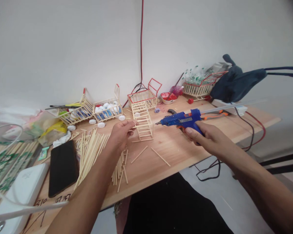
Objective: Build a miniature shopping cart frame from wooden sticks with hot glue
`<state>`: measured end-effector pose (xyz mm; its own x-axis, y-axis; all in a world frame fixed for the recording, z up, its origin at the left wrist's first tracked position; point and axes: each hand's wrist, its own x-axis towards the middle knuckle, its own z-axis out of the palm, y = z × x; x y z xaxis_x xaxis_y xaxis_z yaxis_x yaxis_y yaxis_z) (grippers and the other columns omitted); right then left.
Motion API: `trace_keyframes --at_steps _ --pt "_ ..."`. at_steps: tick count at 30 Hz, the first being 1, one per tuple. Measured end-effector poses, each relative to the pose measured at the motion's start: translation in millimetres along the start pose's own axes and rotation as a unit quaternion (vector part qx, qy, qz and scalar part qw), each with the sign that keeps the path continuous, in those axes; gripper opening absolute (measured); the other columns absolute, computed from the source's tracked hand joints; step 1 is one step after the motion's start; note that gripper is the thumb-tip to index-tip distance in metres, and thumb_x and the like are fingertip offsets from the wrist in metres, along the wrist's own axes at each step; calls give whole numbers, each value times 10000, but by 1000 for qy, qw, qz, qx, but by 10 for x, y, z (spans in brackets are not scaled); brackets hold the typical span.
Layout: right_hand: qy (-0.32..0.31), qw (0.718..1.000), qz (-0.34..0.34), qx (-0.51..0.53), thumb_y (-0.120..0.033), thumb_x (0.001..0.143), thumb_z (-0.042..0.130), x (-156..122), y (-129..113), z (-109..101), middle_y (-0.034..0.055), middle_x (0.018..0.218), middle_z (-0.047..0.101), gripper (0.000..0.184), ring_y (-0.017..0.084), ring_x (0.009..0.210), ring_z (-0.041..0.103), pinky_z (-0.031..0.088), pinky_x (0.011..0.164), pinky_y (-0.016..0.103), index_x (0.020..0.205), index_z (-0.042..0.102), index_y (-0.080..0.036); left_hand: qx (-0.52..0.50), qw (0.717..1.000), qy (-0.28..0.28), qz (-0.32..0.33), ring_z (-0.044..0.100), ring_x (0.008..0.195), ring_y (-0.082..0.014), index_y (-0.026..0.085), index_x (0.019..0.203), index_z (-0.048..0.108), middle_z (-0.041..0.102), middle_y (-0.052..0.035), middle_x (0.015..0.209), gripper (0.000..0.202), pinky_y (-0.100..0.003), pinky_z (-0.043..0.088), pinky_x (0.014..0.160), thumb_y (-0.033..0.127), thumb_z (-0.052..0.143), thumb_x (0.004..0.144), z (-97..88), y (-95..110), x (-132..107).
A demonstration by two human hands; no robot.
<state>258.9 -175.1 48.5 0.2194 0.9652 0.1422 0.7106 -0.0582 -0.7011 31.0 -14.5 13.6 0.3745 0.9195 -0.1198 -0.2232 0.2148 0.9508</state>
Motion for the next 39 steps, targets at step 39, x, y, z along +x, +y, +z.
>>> trace_keyframes --at_steps 39 --pt "10 994 -8 110 -547 905 474 -10 21 -15 0 717 496 360 115 601 438 344 530 259 845 528 -196 -3 1000 5 -1 485 638 -81 105 645 685 633 -36 718 315 -207 312 544 324 843 481 13 3 9"
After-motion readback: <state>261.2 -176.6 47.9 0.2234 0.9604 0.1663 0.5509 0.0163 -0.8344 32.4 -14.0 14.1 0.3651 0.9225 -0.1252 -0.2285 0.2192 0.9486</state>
